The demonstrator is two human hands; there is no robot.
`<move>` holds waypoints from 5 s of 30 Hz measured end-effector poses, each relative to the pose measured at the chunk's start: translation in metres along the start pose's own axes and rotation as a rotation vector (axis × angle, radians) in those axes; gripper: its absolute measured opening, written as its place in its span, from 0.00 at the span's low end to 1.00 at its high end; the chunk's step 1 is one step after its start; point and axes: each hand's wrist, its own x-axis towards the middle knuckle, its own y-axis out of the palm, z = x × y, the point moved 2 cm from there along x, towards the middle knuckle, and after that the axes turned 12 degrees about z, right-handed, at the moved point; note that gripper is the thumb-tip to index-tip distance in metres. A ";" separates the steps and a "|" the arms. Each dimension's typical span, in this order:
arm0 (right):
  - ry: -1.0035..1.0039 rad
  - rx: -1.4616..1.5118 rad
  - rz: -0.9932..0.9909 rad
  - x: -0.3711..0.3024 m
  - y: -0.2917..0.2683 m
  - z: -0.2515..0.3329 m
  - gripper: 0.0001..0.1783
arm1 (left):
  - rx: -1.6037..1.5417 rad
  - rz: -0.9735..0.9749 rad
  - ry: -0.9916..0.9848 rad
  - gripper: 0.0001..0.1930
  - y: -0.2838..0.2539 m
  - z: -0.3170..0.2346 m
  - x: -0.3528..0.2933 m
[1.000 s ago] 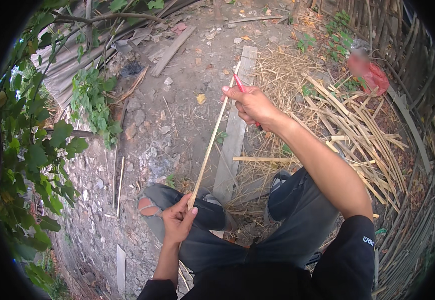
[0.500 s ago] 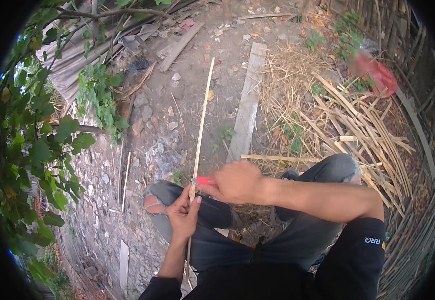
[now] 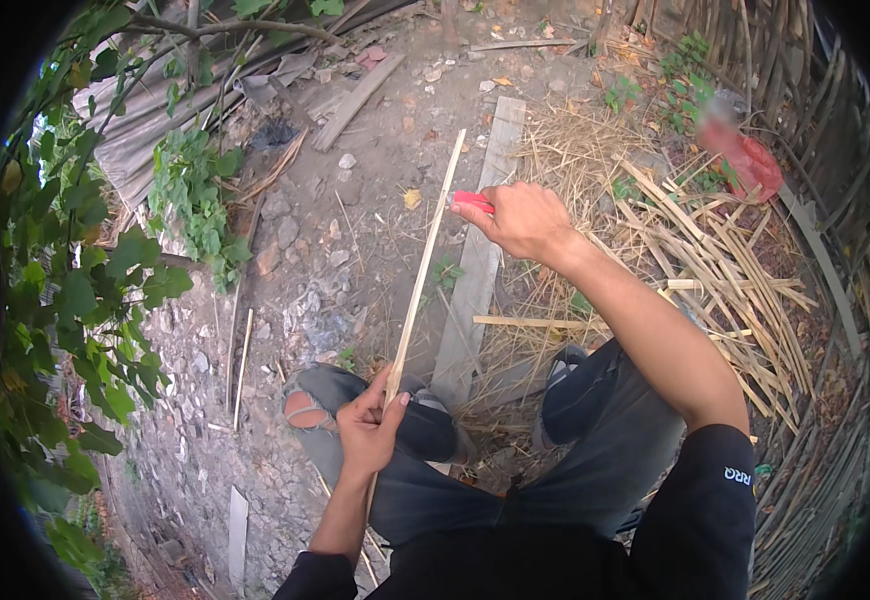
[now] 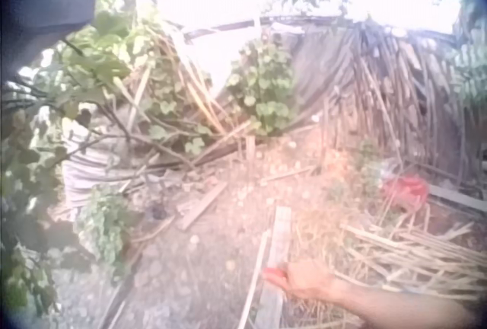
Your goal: The person sits on the ground and uses a red utility knife to shave a long, thin bamboo stick. They hold the stick with one hand and scrape the blade along its length to remove the outer layer, occasionally rotating the stick to work on different sides.
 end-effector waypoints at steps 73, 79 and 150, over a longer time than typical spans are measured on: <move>-0.467 0.089 0.476 -0.118 0.057 0.118 0.34 | -0.314 0.119 -0.166 0.22 -0.027 0.012 -0.016; -0.528 0.005 0.269 -0.113 0.076 0.107 0.36 | -0.324 0.133 -0.230 0.22 -0.017 -0.002 -0.005; -0.057 1.149 0.228 -0.030 0.007 0.029 0.23 | -0.080 0.154 -0.025 0.24 -0.017 0.012 -0.035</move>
